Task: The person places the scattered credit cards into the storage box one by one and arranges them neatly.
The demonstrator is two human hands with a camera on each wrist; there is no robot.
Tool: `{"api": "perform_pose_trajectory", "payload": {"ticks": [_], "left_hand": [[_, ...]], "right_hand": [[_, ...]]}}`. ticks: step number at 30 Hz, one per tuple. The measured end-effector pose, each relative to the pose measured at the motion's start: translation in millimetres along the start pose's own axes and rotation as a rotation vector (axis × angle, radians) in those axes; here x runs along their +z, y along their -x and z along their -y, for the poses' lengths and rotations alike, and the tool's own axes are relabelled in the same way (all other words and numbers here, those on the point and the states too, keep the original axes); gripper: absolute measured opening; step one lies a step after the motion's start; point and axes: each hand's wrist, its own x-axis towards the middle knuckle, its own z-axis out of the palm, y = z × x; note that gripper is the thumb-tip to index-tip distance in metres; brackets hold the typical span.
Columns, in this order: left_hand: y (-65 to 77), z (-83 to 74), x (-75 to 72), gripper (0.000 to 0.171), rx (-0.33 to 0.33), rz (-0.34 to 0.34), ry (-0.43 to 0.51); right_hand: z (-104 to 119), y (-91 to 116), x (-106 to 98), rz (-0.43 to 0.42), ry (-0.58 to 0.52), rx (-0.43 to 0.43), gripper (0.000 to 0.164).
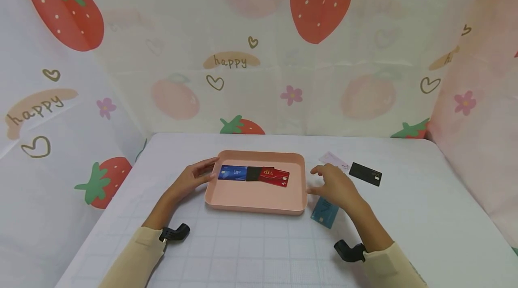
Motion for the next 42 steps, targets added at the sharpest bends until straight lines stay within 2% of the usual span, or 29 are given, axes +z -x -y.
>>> {"api": "perform_pose_trajectory", "payload": {"ticks": [6, 11, 24, 32, 42], "left_hand": [[0.9, -3.0, 1.1, 0.060, -0.006, -0.002, -0.009], [2.5, -4.3, -0.4, 0.059, -0.010, -0.003, -0.020], [2.7, -1.2, -0.1, 0.059, 0.006, -0.002, -0.025], [3.4, -2.9, -1.0, 0.059, -0.003, -0.001, -0.029], [3.7, -3.3, -0.8, 0.058, 0.019, 0.000, -0.023]], "right_hand": [[-7.3, 3.0, -2.6, -0.003, 0.041, 0.000, 0.056], [-12.3, 6.1, 0.5, 0.039, 0.046, 0.033, 0.063], [-20.1, 7.7, 10.6, 0.147, 0.143, 0.078, 0.095], [-19.2, 9.5, 16.9, 0.151, 0.219, 0.046, 0.097], [-12.4, 9.1, 19.1, 0.134, 0.254, 0.051, 0.084]]}}
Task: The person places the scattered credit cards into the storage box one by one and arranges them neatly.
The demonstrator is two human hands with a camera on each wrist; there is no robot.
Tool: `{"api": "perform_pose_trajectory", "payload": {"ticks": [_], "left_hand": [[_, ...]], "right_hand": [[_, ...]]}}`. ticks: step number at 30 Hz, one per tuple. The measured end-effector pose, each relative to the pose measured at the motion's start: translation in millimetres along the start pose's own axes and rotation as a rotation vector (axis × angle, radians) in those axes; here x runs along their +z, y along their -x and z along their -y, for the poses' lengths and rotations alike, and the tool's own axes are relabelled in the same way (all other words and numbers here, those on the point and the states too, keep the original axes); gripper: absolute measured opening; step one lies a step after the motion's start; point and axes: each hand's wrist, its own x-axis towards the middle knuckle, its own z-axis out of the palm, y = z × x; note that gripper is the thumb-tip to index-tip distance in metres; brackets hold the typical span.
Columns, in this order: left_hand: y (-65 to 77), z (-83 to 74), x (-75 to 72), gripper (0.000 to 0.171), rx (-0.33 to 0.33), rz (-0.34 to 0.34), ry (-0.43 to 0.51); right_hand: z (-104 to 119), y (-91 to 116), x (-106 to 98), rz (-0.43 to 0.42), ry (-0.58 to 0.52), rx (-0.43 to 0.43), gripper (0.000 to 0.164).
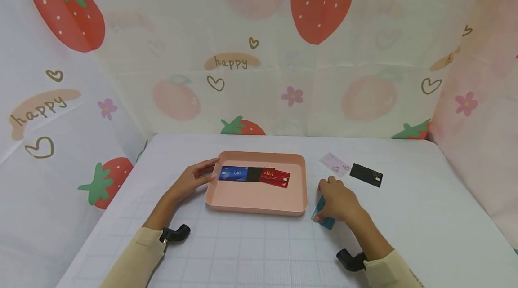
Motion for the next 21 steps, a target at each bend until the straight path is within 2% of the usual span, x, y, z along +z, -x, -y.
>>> {"api": "perform_pose_trajectory", "payload": {"ticks": [5, 10, 16, 21], "left_hand": [[-0.4, 1.5, 0.1, 0.058, -0.006, -0.003, -0.005], [-1.2, 1.1, -0.1, 0.058, -0.007, -0.002, -0.003], [-0.5, -0.3, -0.5, 0.058, -0.020, -0.006, 0.002], [-0.3, -0.9, -0.1, 0.059, -0.033, -0.006, -0.005]], "right_hand": [[3.9, 1.5, -0.4, 0.008, -0.018, 0.016, 0.073], [7.2, 1.3, -0.8, 0.018, -0.020, 0.041, 0.070], [9.4, 0.7, -0.5, 0.013, -0.014, 0.040, 0.070], [6.9, 1.1, 3.5, -0.009, -0.008, 0.032, 0.079]]}}
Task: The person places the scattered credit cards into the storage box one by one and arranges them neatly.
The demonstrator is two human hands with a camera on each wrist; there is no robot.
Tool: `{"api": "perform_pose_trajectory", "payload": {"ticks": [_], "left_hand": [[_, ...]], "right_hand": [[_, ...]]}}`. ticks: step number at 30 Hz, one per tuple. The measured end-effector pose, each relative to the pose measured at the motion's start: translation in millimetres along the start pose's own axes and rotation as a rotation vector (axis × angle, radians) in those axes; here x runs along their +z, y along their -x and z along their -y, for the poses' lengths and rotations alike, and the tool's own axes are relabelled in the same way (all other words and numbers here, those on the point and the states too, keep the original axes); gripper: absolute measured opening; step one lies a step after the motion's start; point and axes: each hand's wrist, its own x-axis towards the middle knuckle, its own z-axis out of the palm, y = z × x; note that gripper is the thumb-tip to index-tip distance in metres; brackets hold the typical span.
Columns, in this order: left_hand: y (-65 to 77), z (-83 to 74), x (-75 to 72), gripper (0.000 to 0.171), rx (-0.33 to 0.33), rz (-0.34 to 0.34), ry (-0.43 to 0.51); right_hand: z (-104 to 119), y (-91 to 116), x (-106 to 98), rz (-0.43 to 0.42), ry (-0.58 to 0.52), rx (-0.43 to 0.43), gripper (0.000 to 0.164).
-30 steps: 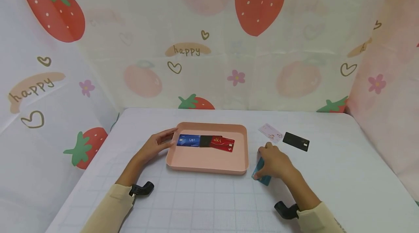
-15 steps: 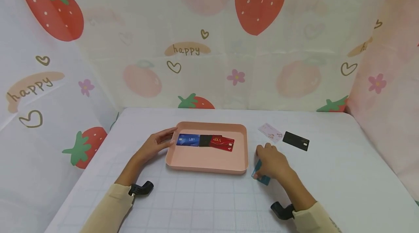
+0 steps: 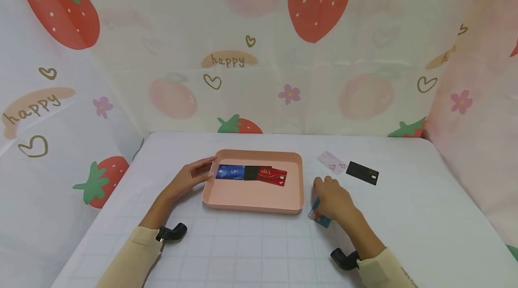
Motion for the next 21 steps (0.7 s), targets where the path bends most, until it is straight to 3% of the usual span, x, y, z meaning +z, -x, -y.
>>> {"api": "perform_pose_trajectory", "payload": {"ticks": [5, 11, 21], "left_hand": [[-1.0, -2.2, -0.2, 0.059, -0.016, -0.007, -0.021], [-1.6, 1.9, 1.2, 0.058, 0.019, -0.002, -0.019], [-2.5, 2.6, 0.5, 0.060, -0.021, -0.006, -0.039]], "right_hand": [[-3.9, -0.2, 2.7, -0.013, -0.005, 0.006, 0.085], [-7.6, 0.1, 3.0, -0.006, -0.032, 0.018, 0.085], [-13.5, -3.4, 4.1, 0.002, -0.051, 0.009, 0.082]]}}
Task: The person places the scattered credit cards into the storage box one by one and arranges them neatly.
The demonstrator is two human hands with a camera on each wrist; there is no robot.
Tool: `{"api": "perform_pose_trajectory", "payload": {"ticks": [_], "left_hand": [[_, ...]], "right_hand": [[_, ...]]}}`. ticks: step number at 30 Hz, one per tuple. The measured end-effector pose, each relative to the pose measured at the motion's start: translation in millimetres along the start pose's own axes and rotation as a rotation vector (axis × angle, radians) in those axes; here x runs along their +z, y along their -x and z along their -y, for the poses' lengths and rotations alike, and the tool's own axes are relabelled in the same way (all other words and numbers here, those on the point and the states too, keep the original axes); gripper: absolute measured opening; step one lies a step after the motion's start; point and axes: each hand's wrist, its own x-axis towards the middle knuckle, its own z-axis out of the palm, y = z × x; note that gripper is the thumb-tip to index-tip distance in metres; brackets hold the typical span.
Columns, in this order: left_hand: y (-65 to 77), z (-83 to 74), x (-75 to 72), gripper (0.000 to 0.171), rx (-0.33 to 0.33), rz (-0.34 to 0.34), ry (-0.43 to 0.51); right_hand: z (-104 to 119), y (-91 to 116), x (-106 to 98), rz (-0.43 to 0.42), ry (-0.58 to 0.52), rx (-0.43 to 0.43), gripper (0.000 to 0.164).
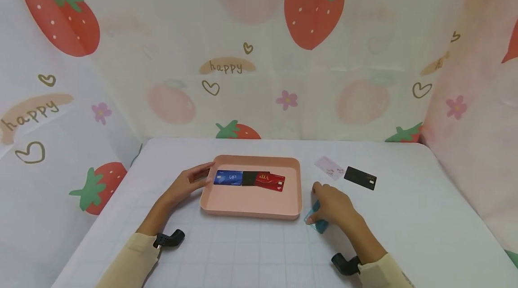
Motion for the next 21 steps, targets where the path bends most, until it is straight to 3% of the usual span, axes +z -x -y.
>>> {"api": "perform_pose_trajectory", "payload": {"ticks": [11, 18, 21], "left_hand": [[-1.6, 0.6, 1.0, 0.061, 0.008, 0.008, 0.027], [7.9, -29.8, 2.4, 0.059, -0.007, 0.003, 0.035], [7.9, -29.3, 1.7, 0.059, -0.004, 0.008, 0.032]], "right_hand": [[-15.9, 3.5, -11.9, 0.045, -0.183, -0.140, 0.049], [-18.6, 3.5, -16.6, 0.050, -0.192, -0.147, 0.041], [-17.2, 4.4, -17.3, 0.040, -0.196, -0.148, 0.036]]}}
